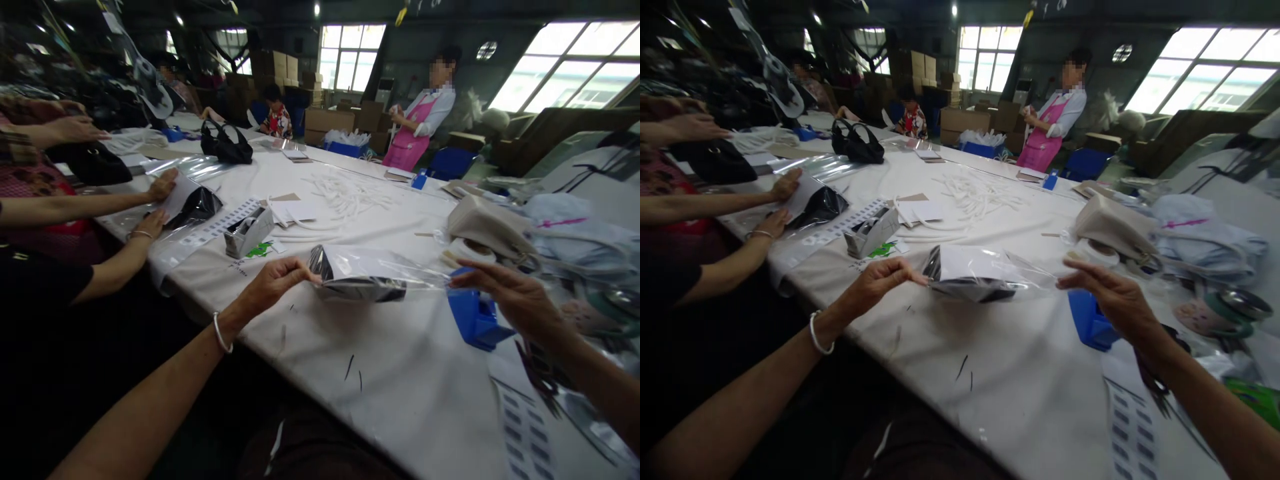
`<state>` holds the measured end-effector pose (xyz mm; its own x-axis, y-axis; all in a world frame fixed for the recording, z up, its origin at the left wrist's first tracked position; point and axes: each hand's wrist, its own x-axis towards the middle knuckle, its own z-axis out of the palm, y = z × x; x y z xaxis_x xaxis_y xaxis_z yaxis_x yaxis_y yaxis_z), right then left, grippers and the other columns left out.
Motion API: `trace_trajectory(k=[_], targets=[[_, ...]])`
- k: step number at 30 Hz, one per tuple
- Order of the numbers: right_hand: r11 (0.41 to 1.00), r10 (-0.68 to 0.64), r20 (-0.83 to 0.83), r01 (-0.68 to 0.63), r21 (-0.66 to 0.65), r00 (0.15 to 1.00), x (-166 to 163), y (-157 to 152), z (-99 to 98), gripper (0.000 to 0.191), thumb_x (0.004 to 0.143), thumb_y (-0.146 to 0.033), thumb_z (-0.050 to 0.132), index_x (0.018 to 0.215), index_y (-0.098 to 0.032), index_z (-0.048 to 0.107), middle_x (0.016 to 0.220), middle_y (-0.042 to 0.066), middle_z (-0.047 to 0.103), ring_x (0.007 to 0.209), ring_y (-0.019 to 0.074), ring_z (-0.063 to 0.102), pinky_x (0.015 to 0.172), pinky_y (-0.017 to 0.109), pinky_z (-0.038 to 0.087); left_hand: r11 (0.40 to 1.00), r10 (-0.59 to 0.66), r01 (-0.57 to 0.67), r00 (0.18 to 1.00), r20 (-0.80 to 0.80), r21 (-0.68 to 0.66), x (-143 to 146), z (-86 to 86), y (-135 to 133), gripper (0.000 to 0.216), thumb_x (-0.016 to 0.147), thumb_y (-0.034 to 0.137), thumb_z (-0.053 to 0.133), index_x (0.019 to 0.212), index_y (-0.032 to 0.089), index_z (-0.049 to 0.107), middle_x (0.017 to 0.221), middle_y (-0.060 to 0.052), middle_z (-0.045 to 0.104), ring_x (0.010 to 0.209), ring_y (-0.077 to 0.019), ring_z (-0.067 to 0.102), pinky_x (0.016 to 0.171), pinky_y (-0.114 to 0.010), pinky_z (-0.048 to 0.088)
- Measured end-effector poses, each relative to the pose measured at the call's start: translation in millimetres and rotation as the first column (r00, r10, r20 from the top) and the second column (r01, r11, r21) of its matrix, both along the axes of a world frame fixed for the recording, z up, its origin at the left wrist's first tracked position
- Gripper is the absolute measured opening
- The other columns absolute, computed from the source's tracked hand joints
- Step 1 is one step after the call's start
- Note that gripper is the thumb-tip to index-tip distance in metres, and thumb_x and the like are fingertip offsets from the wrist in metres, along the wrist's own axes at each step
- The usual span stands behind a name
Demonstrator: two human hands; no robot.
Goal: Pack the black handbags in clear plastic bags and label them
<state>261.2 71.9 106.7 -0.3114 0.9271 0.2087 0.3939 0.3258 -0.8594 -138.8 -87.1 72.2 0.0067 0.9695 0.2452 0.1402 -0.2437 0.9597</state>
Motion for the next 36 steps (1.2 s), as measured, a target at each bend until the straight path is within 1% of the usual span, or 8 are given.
trace_trajectory(k=[2, 4, 10, 18, 24, 28, 32, 36], targets=[[0.999, -0.023, -0.085, 0.025, 0.023, 0.996, -12, 14, 20.2, 0.049, 0.072, -0.055, 0.073, 0.11, -0.025, 0.069, 0.086, 0.006, 0.076, 0.082, 0.025, 0.072, 0.092, 0.044, 0.055, 0.99, 0.11, -0.118, 0.988, 0.106, 0.08, 0, 12.2, 15, 0.026, 0.09, 0.04, 0.06, 0.087, 0.016, 0.07, 0.097, -0.007, 0.075, 0.098, -0.0214, 0.067, 0.095, -0.033, 0.047], [0.999, -0.026, -0.131, 0.028, 0.015, 0.991, -23, 27, 33.2, 0.049, 0.071, -0.054, 0.076, 0.109, -0.023, 0.07, 0.088, 0.007, 0.076, 0.083, 0.0239, 0.072, 0.092, 0.042, 0.055, 0.97, 0.187, -0.214, 0.959, 0.211, 0.114, 3, 12.9, 30, 0.027, 0.09, 0.041, 0.062, 0.086, 0.016, 0.07, 0.097, -0.007, 0.075, 0.097, -0.0197, 0.066, 0.094, -0.032, 0.047], [0.998, -0.036, -0.162, 0.027, -0.057, 0.986, -37, 45, 36.0, 0.058, 0.064, -0.057, 0.08, 0.108, -0.021, 0.07, 0.092, 0.009, 0.076, 0.086, 0.0234, 0.073, 0.087, 0.034, 0.058, 0.957, 0.222, -0.283, 0.857, 0.465, 0.065, 11, -15.3, 52, 0.031, 0.087, 0.044, 0.065, 0.083, 0.014, 0.067, 0.091, -0.007, 0.074, 0.086, -0.0174, 0.068, 0.084, -0.032, 0.051], [0.993, -0.051, -0.171, 0.031, -0.117, 0.984, -30, 37, 29.1, 0.057, 0.059, -0.057, 0.083, 0.102, -0.022, 0.072, 0.086, 0.008, 0.076, 0.079, 0.0219, 0.074, 0.075, 0.027, 0.061, 0.97, 0.21, -0.244, 0.831, 0.515, -0.003, 18, -30.4, 46, 0.033, 0.086, 0.045, 0.064, 0.08, 0.013, 0.063, 0.085, -0.008, 0.074, 0.077, -0.016, 0.069, 0.076, -0.029, 0.053], [0.989, -0.035, -0.18, 0.008, -0.145, 0.983, -34, 38, 31.0, 0.052, 0.063, -0.053, 0.083, 0.102, -0.021, 0.072, 0.089, 0.008, 0.076, 0.08, 0.0219, 0.074, 0.078, 0.028, 0.06, 0.984, 0.166, -0.174, 0.837, 0.521, -0.035, 17, -30.3, 48, 0.037, 0.079, 0.048, 0.072, 0.095, 0.016, 0.061, 0.093, -0.007, 0.073, 0.074, -0.0181, 0.072, 0.069, -0.027, 0.052], [0.982, -0.004, -0.185, -0.032, -0.187, 0.983, -32, 41, 34.6, 0.053, 0.062, -0.053, 0.084, 0.102, -0.021, 0.072, 0.09, 0.009, 0.076, 0.081, 0.0212, 0.073, 0.076, 0.026, 0.06, 0.958, 0.247, -0.286, 0.837, 0.488, 0.007, 16, -28.7, 51, 0.027, 0.082, 0.042, 0.071, 0.083, 0.015, 0.065, 0.08, -0.004, 0.072, 0.071, -0.0153, 0.069, 0.071, -0.027, 0.051], [0.976, -0.052, -0.253, -0.004, -0.216, 0.966, -23, 46, 40.0, 0.05, 0.059, -0.053, 0.085, 0.097, -0.023, 0.074, 0.088, 0.008, 0.076, 0.08, 0.0215, 0.073, 0.074, 0.027, 0.061, 0.936, 0.27, -0.349, 0.801, 0.535, 0.05, 16, -27.9, 53, 0.023, 0.084, 0.038, 0.069, 0.081, 0.015, 0.068, 0.081, -0.004, 0.071, 0.075, -0.0124, 0.066, 0.074, -0.024, 0.05], [0.975, -0.068, -0.301, -0.001, -0.222, 0.951, -17, 51, 42.7, 0.05, 0.055, -0.052, 0.088, 0.092, -0.022, 0.075, 0.086, 0.008, 0.076, 0.079, 0.0225, 0.073, 0.075, 0.028, 0.061, 0.969, 0.211, -0.249, 0.809, 0.549, -0.006, 16, -23.3, 57, 0.032, 0.076, 0.042, 0.076, 0.095, 0.018, 0.069, 0.088, -0.003, 0.071, 0.068, -0.0131, 0.067, 0.067, -0.025, 0.049]])
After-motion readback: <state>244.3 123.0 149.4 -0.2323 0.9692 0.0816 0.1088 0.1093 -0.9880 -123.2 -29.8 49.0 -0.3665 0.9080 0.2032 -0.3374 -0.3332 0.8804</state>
